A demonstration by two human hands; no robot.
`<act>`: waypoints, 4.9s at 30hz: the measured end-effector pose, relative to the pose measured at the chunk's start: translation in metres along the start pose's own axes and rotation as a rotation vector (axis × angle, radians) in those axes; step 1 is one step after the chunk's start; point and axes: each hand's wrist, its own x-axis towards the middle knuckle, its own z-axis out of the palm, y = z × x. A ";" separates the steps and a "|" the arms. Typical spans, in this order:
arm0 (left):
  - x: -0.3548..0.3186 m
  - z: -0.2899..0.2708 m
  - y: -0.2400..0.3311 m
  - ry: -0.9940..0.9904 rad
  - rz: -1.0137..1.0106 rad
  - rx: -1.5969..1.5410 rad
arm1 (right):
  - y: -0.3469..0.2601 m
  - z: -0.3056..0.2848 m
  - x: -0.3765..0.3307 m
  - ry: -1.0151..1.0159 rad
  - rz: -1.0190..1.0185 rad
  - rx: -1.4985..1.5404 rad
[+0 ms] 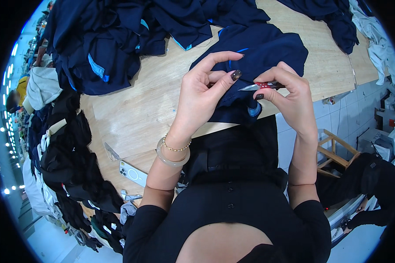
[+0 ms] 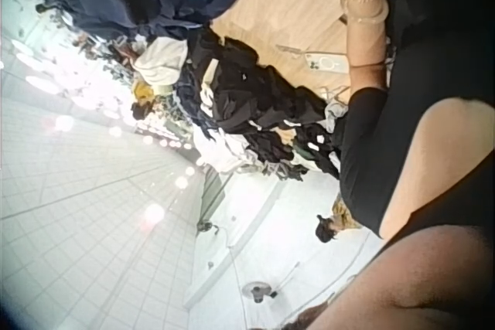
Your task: Trimming excess threads from navy blue garments using small thread nippers at a textile factory workbench.
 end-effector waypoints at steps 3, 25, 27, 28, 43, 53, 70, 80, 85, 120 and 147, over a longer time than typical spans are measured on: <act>0.000 -0.002 -0.001 -0.016 -0.007 0.016 | -0.001 -0.003 -0.002 0.020 -0.008 -0.029; 0.000 -0.003 0.004 -0.022 -0.041 0.112 | -0.005 -0.002 0.002 0.030 -0.174 -0.269; 0.000 -0.002 0.003 -0.024 -0.048 0.105 | -0.006 -0.001 0.002 0.022 -0.168 -0.260; 0.001 0.000 0.002 0.001 -0.034 0.093 | -0.005 -0.001 0.003 0.022 -0.167 -0.261; 0.005 -0.003 0.000 0.051 -0.145 -0.194 | 0.000 0.002 -0.002 0.105 -0.157 -0.156; 0.004 -0.005 -0.002 0.015 -0.127 -0.119 | -0.003 0.005 0.001 0.096 -0.297 -0.292; 0.006 -0.002 -0.003 0.037 -0.153 -0.147 | 0.000 0.008 0.001 0.125 -0.275 -0.254; 0.007 -0.004 -0.002 0.037 -0.150 -0.143 | 0.001 0.002 -0.001 0.109 -0.241 -0.267; 0.009 -0.017 0.001 0.063 -0.122 -0.188 | 0.010 0.001 -0.001 0.331 0.036 0.461; -0.012 -0.047 -0.024 -0.308 -0.100 0.298 | 0.035 0.044 0.008 -0.269 0.541 0.813; -0.009 -0.024 -0.031 0.052 0.190 0.369 | 0.022 0.039 0.008 0.145 0.387 0.630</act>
